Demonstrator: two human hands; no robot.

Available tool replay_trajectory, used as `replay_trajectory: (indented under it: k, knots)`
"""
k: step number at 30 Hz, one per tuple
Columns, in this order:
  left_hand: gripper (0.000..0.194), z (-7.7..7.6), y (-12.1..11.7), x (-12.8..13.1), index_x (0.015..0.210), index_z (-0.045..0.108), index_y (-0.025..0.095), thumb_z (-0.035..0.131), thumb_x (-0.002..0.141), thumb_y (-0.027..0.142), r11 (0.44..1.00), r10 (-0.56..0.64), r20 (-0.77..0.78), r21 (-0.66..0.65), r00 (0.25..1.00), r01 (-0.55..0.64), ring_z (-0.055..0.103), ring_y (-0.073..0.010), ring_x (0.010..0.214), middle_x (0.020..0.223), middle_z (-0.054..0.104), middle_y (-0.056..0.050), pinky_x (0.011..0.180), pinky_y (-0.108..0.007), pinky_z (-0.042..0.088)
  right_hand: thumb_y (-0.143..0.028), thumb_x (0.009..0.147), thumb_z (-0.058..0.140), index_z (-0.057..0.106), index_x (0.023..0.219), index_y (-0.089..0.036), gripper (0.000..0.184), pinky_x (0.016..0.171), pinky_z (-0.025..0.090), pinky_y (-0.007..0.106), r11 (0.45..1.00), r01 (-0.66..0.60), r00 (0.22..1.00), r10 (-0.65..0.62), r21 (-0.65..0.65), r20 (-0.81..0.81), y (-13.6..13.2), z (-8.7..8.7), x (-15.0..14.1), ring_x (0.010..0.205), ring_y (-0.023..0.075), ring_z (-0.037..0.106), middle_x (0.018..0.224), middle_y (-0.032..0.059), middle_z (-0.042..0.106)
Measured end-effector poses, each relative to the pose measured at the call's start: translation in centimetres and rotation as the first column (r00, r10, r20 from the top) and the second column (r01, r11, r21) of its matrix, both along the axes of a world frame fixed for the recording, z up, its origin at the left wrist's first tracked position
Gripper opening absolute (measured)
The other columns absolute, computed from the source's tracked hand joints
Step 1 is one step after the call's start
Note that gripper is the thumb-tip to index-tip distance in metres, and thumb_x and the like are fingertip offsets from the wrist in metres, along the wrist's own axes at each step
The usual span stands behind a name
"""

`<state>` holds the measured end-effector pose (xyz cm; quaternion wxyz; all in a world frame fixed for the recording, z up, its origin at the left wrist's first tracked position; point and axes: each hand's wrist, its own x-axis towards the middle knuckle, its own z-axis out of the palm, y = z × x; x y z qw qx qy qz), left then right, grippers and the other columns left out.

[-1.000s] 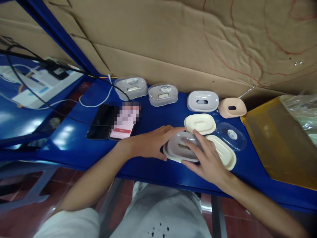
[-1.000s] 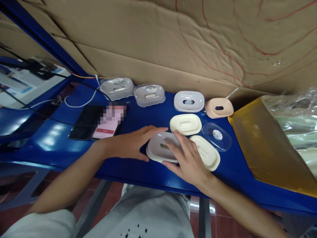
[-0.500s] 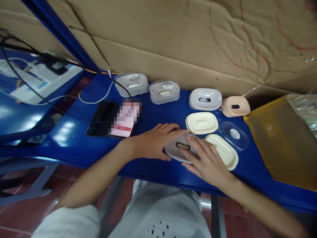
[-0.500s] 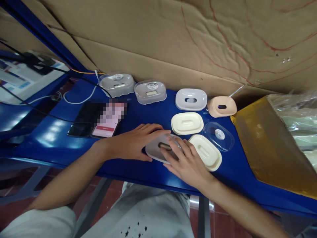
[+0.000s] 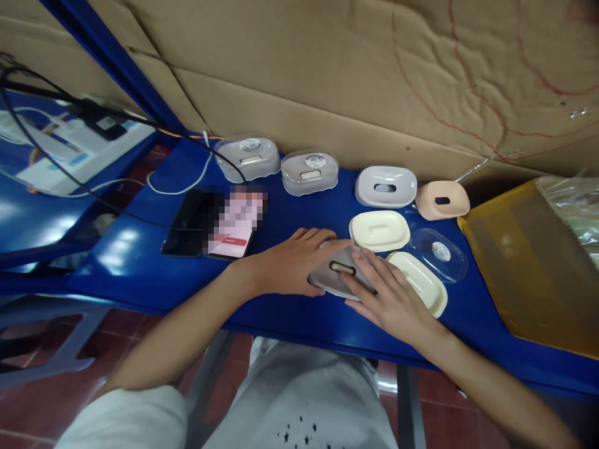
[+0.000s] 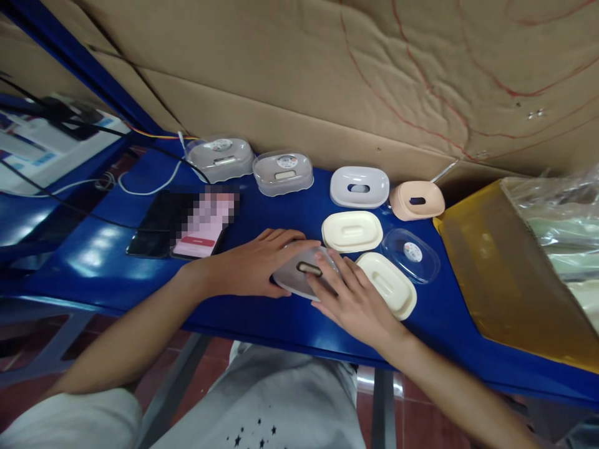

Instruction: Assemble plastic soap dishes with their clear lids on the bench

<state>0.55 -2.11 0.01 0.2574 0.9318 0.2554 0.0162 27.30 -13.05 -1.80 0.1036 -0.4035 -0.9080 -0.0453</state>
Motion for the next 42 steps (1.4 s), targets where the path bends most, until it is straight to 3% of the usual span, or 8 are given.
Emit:
replay_trajectory:
  k: [8,13,15,18,21,25,34,42]
  knots:
    - [0.097,-0.2,0.2,0.2,0.168,0.026,0.029,0.084,0.090,0.033,1.000,0.014,0.007,0.005,1.000,-0.014,0.041,-0.0374,0.155,0.162,0.044,-0.017,0.125,-0.052,0.033,-0.034,0.106,0.068,0.033,0.173,-0.025,0.076,0.130,0.041,0.063,0.997,-0.028,0.999,0.025,-0.070,-0.043,1.0,-0.8,0.0,0.164,0.0365,0.036,0.176,0.0151,0.038]
    - [0.101,0.0,0.3,-0.1,0.171,0.025,0.032,0.085,0.090,0.041,0.998,0.032,0.029,-0.060,0.999,-0.030,0.039,-0.0392,0.156,0.166,0.041,-0.015,0.127,-0.053,0.031,-0.045,0.109,0.059,0.044,0.167,-0.032,0.061,0.123,0.046,0.064,0.987,0.106,0.979,-0.125,-0.124,-0.161,2.8,1.7,5.4,0.156,0.0364,0.050,0.172,0.0135,0.047]
    - [0.101,0.4,0.3,-0.3,0.171,0.024,0.034,0.083,0.090,0.042,0.995,0.045,0.038,-0.091,0.998,-0.041,0.039,-0.0390,0.157,0.167,0.041,-0.013,0.128,-0.053,0.030,-0.048,0.109,0.057,0.051,0.162,-0.030,0.056,0.124,0.045,0.064,0.932,0.302,0.931,-0.333,-0.199,-0.149,3.1,2.5,9.3,0.153,0.0377,0.052,0.169,0.0138,0.052]
    - [0.100,1.1,0.5,-0.6,0.171,0.022,0.034,0.081,0.091,0.037,0.991,0.059,0.038,-0.120,0.998,-0.054,0.040,-0.0378,0.156,0.166,0.043,-0.011,0.129,-0.054,0.029,-0.069,0.099,0.063,0.054,0.159,-0.030,0.072,0.122,0.042,0.072,0.796,0.506,0.832,-0.552,-0.333,-0.055,3.1,2.8,14.4,0.154,0.0452,0.050,0.169,0.0152,0.050]
    - [0.095,1.7,0.7,-0.8,0.170,0.022,0.033,0.077,0.093,0.036,0.987,0.063,0.029,-0.151,0.998,-0.058,0.043,-0.0365,0.154,0.165,0.046,-0.011,0.130,-0.054,0.028,-0.074,0.094,0.065,0.052,0.160,-0.031,0.079,0.125,0.040,0.070,0.708,0.552,0.787,-0.617,-0.441,-0.004,2.8,2.4,16.9,0.157,0.0449,0.046,0.171,0.0144,0.048]
    - [0.095,1.8,1.0,-0.8,0.170,0.022,0.032,0.078,0.094,0.042,0.980,0.066,0.012,-0.188,0.998,-0.063,0.044,-0.0372,0.154,0.168,0.044,-0.012,0.129,-0.057,0.028,-0.071,0.095,0.066,0.048,0.161,-0.030,0.080,0.124,0.042,0.070,0.651,0.555,0.757,-0.654,-0.518,-0.012,2.7,2.4,16.3,0.152,0.0445,0.052,0.166,0.0136,0.055]
    - [0.093,1.0,1.3,-0.5,0.169,0.028,0.034,0.080,0.095,0.056,0.986,0.062,0.048,-0.159,0.997,-0.054,0.047,-0.0387,0.152,0.166,0.048,-0.012,0.127,-0.057,0.030,-0.064,0.092,0.071,0.056,0.153,-0.026,0.074,0.113,0.055,0.065,0.719,0.547,0.762,-0.640,-0.429,-0.101,3.8,2.5,15.3,0.132,0.0425,0.069,0.147,0.0144,0.070]
    - [0.092,0.8,1.1,-0.6,0.169,0.027,0.034,0.080,0.095,0.052,0.989,0.062,0.042,-0.135,0.997,-0.056,0.051,-0.0383,0.147,0.163,0.050,-0.012,0.124,-0.056,0.033,-0.066,0.095,0.069,0.046,0.163,-0.027,0.081,0.118,0.049,0.069,0.762,0.528,0.814,-0.580,-0.376,-0.032,4.0,1.6,15.3,0.148,0.0448,0.056,0.165,0.0165,0.055]
